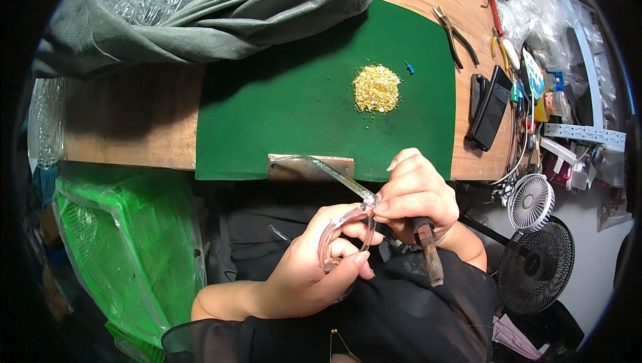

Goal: The person assembles a pair of clear eyeglasses by hand, using pliers to bend and attach the temple arms to the frame. They repeatedly adjust the arms and inspect the fit throughout the process.

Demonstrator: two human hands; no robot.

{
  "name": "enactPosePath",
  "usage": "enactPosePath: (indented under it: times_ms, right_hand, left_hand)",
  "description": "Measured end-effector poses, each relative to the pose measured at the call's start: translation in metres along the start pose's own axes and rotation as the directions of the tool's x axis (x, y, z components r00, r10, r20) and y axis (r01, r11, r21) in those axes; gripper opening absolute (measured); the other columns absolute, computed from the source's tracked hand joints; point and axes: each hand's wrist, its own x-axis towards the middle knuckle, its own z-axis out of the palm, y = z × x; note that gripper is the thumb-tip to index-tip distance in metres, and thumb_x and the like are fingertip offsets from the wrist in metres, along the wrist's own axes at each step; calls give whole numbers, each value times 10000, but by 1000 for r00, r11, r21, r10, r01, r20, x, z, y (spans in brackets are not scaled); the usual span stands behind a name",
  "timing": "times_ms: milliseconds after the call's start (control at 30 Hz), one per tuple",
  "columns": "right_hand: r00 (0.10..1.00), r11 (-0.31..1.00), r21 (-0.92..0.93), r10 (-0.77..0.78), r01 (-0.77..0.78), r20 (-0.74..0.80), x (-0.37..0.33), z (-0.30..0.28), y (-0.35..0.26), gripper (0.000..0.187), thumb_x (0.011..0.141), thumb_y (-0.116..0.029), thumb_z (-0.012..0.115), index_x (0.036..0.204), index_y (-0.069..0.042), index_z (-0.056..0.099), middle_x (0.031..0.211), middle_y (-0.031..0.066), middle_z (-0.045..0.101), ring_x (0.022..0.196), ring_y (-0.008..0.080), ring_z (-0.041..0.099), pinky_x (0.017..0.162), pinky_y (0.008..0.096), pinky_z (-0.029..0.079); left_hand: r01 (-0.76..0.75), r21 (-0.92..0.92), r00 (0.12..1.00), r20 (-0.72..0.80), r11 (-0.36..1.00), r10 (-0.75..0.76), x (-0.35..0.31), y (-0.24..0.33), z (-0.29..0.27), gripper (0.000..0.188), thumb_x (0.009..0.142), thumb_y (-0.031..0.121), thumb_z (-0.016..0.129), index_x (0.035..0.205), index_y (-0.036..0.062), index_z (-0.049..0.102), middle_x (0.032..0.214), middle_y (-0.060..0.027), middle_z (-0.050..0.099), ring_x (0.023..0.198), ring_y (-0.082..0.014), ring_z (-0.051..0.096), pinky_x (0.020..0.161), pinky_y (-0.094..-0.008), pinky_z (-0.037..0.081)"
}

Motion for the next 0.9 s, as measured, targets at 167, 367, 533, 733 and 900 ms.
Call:
enactPosePath:
  times_ms: [167, 367, 533, 733, 900]
  right_hand:
    - [1000, 989, 147, 16, -16, 6, -2, -2, 3, 177, 713, -113, 741, 851, -47, 652, 799, 45, 620, 662, 183, 549, 608, 306, 413]
    - [994, 972, 209, 103, -109, 37, -1, -2, 3, 184, 692, -77, 755, 829, -52, 636, 782, 45, 610, 682, 199, 542, 621, 314, 422]
    - [985, 966, 202, 150, -164, 83, 1, -4, 1, 176, 694, -70, 745, 826, -58, 628, 777, 46, 608, 685, 207, 548, 642, 317, 427]
    - [982, 976, 150, 139, -158, 128, 1, -8, -1, 161, 703, -67, 730, 821, -68, 620, 771, 44, 603, 688, 210, 550, 649, 312, 421]
    - [990, 977, 175, 110, -124, 84, -3, -8, 0, 132, 722, -99, 724, 816, -53, 644, 782, 51, 609, 694, 213, 548, 645, 328, 425]
  left_hand:
    - [1, 66, 998, 62, 998, -5, -1, 1, -3, 480, 867, -38, 485, 1304, -41, 286, 1059, -123, 541, 779, -97, 599, 707, -202, 479]
    - [-1, 73, 997, 72, 997, -4, -1, -1, -5, 487, 868, -39, 485, 1310, -41, 282, 1054, -121, 547, 782, -88, 598, 701, -192, 478]
    - [-56, 174, 997, 69, 983, 45, -1, -5, -6, 505, 854, -44, 503, 1310, -31, 288, 1066, -128, 549, 769, -92, 605, 676, -203, 487]
    - [-217, 542, 976, 126, 812, 177, 0, -1, -5, 510, 844, -54, 504, 1309, -26, 298, 1055, -132, 553, 756, -95, 612, 653, -199, 482]
    - [-36, 204, 991, 131, 978, 10, 0, 0, -6, 499, 852, -63, 493, 1305, -34, 284, 1068, -137, 544, 770, -101, 608, 669, -200, 480]
